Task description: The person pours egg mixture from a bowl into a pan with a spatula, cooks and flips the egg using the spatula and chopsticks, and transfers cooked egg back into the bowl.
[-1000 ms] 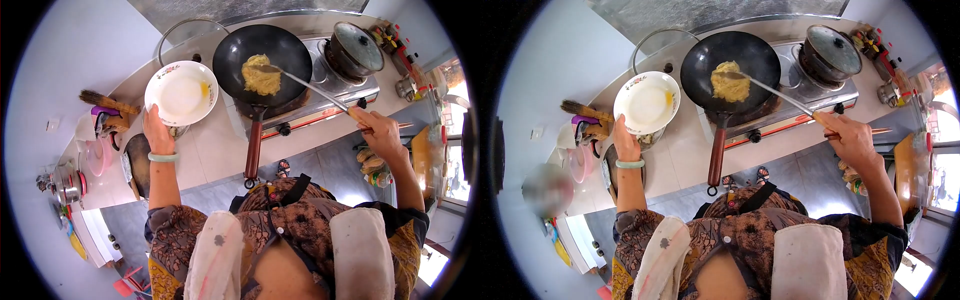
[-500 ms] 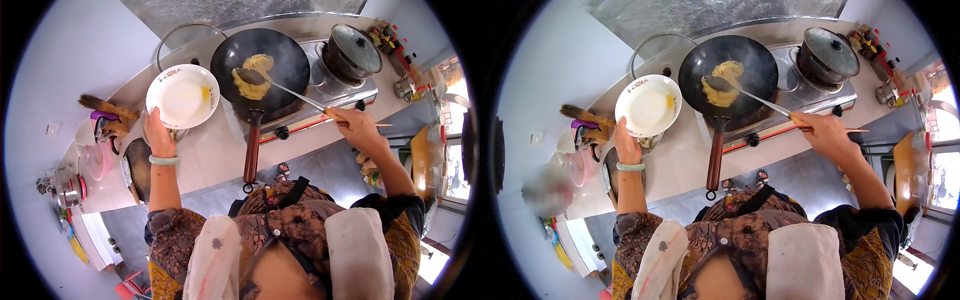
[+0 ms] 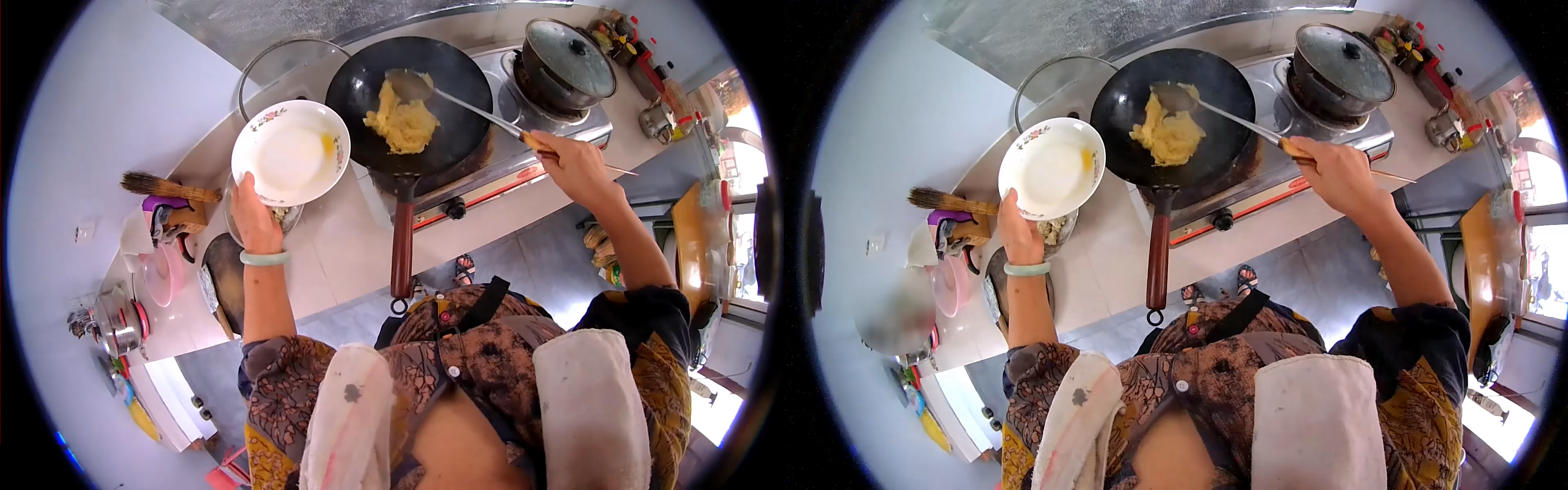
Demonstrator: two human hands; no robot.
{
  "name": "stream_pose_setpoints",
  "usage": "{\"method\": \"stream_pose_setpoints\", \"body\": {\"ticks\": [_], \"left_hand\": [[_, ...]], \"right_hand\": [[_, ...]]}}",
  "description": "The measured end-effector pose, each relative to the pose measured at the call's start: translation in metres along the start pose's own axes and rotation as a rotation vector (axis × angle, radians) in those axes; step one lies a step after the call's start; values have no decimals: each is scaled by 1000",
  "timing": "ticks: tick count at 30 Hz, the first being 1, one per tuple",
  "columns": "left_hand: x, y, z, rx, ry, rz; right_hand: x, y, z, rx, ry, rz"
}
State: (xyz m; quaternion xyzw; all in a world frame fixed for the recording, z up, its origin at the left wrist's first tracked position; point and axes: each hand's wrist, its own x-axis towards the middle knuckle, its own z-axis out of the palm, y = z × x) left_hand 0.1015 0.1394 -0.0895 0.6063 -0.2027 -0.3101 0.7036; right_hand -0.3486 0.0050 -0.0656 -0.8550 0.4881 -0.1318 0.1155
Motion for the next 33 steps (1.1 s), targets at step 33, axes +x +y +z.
{"method": "stream_pose_setpoints", "body": {"ticks": [33], "left_hand": [[-3, 13, 12, -35, -148, 35]], "right_hand": [[-40, -44, 229, 44, -273, 20]]}}
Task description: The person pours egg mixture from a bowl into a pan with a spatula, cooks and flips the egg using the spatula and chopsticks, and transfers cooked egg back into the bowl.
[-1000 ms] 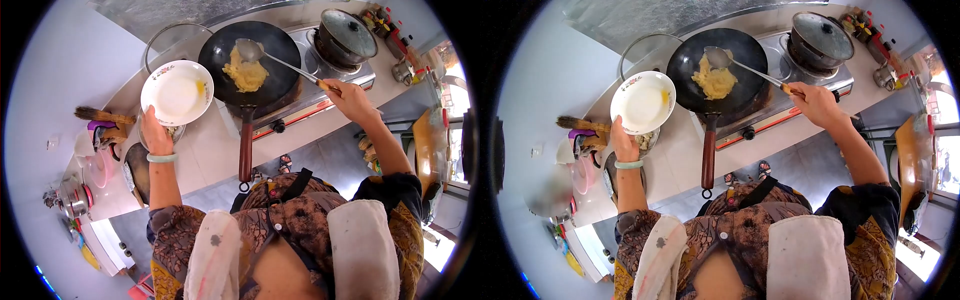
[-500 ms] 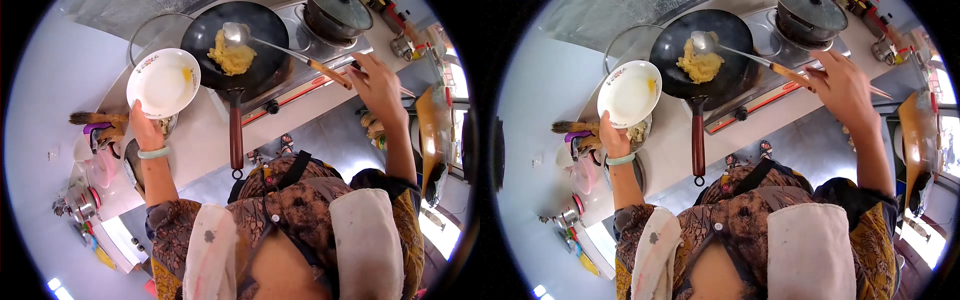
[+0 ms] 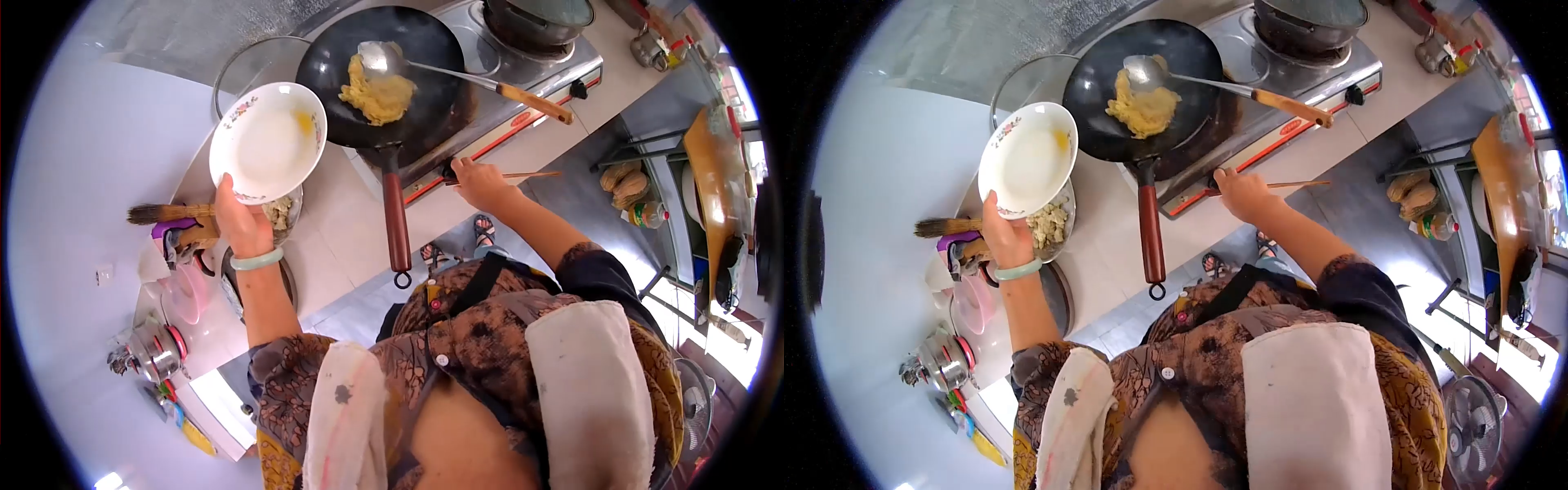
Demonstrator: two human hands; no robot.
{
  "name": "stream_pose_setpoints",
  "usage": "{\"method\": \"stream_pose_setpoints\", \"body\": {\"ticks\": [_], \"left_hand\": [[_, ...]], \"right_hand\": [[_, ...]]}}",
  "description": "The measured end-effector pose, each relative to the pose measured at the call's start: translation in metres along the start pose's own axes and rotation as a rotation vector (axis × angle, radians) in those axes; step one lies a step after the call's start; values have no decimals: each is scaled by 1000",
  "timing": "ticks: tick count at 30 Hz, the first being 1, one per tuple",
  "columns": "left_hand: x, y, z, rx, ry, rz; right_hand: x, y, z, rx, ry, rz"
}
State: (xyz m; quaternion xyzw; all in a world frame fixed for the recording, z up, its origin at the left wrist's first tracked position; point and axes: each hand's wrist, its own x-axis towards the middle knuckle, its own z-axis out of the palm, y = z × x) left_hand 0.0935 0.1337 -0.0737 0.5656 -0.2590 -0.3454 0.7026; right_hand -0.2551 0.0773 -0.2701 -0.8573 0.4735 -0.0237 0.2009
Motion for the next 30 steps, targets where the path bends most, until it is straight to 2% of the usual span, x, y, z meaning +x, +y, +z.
{"method": "stream_pose_setpoints", "body": {"ticks": [7, 10, 16, 25, 28, 30], "left_hand": [[-2, -3, -20, -23, 25, -2], [0, -6, -27, -1, 38, -8], [-3, -6, -29, -4, 55, -14], [-3, -9, -26, -20, 74, -15], [-2, -9, -27, -20, 78, -22], [-3, -10, -23, -28, 101, -22]], "right_hand": [[21, 18, 11, -80, -69, -16], [15, 25, 20, -56, 32, -6], [5, 19, 26, 165, 71, 295], [1, 15, 25, 160, -9, 340], [-9, 4, -1, 73, -102, 211], [-40, -30, -71, 123, -49, 26]]}}
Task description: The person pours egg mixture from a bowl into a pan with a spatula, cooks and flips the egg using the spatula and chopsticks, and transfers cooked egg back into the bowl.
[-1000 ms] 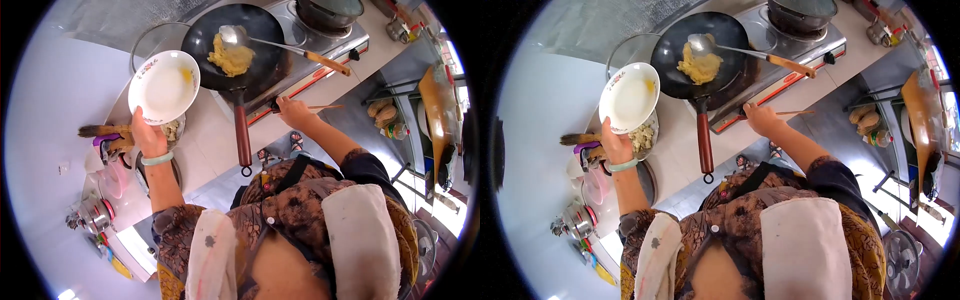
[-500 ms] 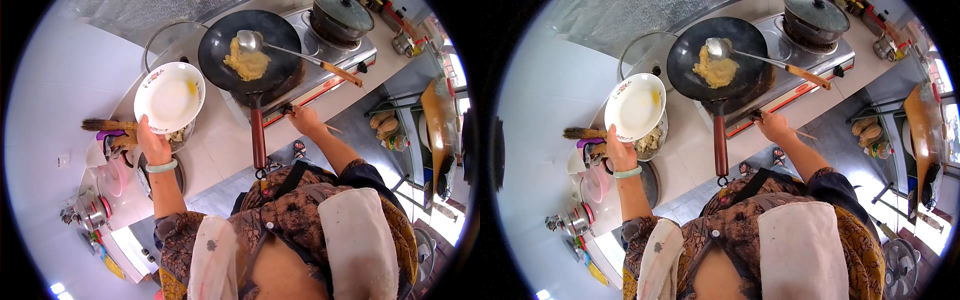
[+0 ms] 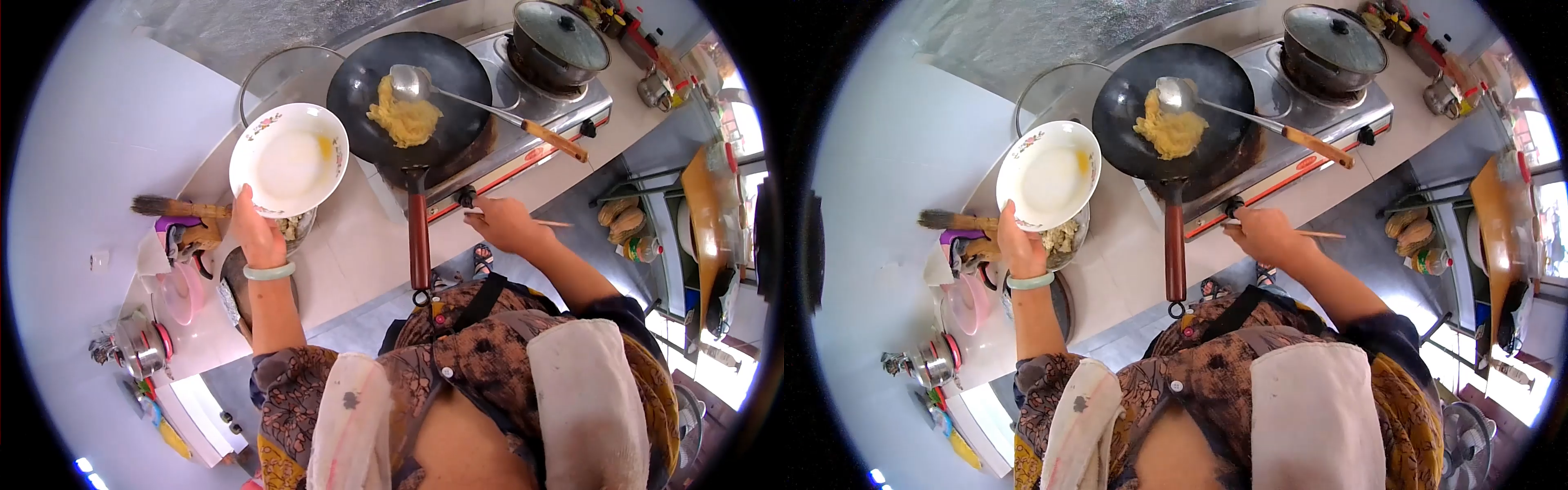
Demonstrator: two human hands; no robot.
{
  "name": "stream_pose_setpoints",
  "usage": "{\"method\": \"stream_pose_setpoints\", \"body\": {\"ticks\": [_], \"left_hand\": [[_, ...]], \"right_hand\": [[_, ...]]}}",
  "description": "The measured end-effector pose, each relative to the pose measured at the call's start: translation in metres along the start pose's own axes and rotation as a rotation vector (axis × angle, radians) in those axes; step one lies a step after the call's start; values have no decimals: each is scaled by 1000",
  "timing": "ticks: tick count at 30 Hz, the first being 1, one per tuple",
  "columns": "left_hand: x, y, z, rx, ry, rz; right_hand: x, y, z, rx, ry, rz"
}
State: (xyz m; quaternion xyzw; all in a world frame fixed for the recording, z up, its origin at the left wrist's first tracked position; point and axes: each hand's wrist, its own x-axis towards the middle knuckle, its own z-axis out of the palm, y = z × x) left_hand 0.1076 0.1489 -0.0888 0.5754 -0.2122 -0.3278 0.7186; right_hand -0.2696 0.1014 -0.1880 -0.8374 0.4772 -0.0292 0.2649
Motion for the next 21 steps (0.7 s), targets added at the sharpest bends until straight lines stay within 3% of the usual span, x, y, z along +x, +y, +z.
{"method": "stream_pose_setpoints", "body": {"ticks": [2, 4, 6, 9, 12, 16, 18, 20, 21], "left_hand": [[2, -2, -2, -12, -49, 4], [2, -3, 0, -5, -80, 7], [3, -3, 6, 9, -84, 18], [6, -11, 8, 20, -131, 49], [3, -8, 16, 46, -99, 59], [4, -11, 18, 71, -49, 43], [7, -8, 23, 95, -26, 27], [8, -11, 16, 157, -66, 75], [7, -8, 22, 183, -64, 87]], "right_hand": [[-30, -13, -54, 62, 400, -313], [-42, -8, -117, -17, 595, -271], [-36, -9, -172, -181, 551, -130], [-15, 25, -171, -374, 365, -113], [9, 49, -156, -237, 23, -39], [5, 10, -202, 16, 28, 66], [0, 20, -230, -110, 87, -96], [-9, 0, -266, -57, 30, 13], [-8, 1, -280, -170, 53, -56]]}}
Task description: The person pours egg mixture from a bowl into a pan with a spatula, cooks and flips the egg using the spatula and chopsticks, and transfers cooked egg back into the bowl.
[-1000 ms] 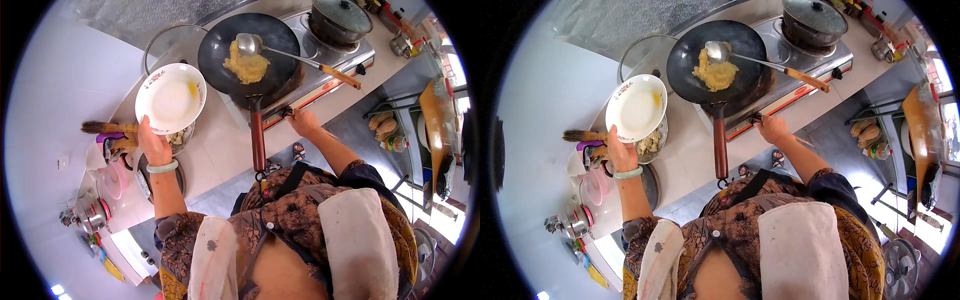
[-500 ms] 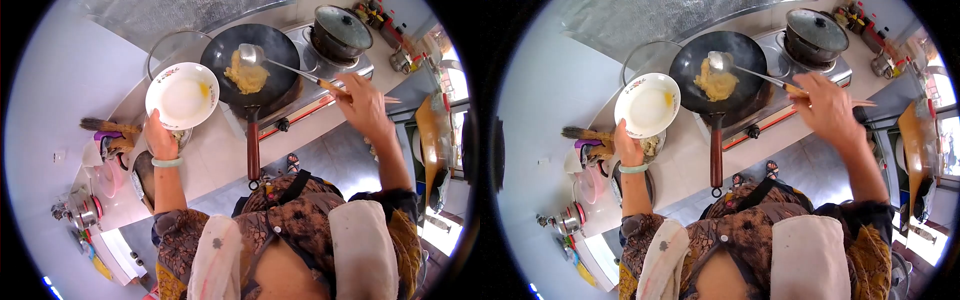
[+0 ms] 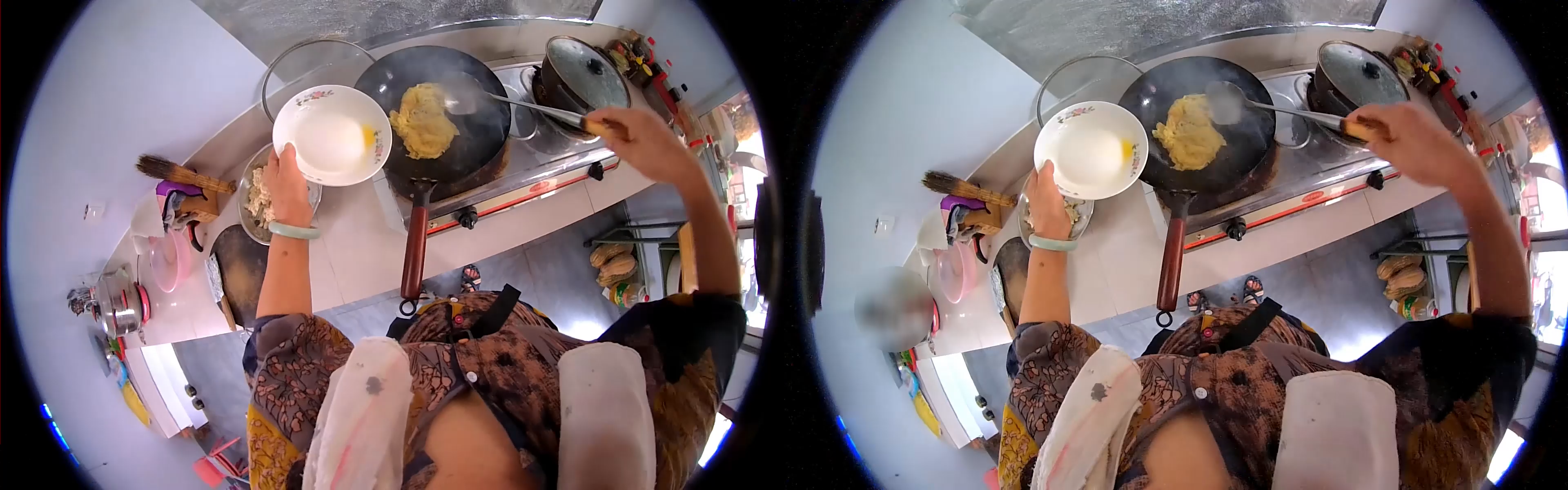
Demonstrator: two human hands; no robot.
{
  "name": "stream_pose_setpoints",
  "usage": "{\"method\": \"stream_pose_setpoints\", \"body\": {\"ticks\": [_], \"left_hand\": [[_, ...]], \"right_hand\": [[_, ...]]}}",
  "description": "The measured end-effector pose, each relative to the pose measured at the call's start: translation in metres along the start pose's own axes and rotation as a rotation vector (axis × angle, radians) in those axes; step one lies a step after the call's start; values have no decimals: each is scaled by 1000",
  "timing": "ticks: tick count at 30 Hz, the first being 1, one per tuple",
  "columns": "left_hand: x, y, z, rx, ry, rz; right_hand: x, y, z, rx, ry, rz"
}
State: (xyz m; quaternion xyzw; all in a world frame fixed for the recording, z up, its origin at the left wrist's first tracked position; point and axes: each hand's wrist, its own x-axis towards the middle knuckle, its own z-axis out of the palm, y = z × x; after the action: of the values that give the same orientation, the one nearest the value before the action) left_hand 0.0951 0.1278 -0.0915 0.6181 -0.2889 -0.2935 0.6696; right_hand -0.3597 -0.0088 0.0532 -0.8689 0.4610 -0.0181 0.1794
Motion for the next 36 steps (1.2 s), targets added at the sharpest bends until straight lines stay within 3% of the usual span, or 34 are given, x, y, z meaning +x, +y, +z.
{"method": "stream_pose_setpoints", "body": {"ticks": [2, 5, 9, 14, 20, 26, 36], "left_hand": [[3, -2, 8, -6, 35, 26], [20, -12, 9, 199, 29, 141], [36, -8, 42, 606, 43, 333], [53, -8, 73, 806, 22, 386], [65, -5, 78, 903, 39, 416], [55, 3, 82, 989, 55, 364], [67, -30, 102, 795, -24, 215]], "right_hand": [[6, 14, -22, -224, 60, -134], [30, -26, -54, -146, -291, 269], [62, -49, -46, -25, -524, 310], [54, 30, 94, 592, -335, 235], [17, 35, 154, 947, -197, 291], [-29, 27, 133, 985, -95, 300], [-56, -8, 69, 864, -4, 177]]}}
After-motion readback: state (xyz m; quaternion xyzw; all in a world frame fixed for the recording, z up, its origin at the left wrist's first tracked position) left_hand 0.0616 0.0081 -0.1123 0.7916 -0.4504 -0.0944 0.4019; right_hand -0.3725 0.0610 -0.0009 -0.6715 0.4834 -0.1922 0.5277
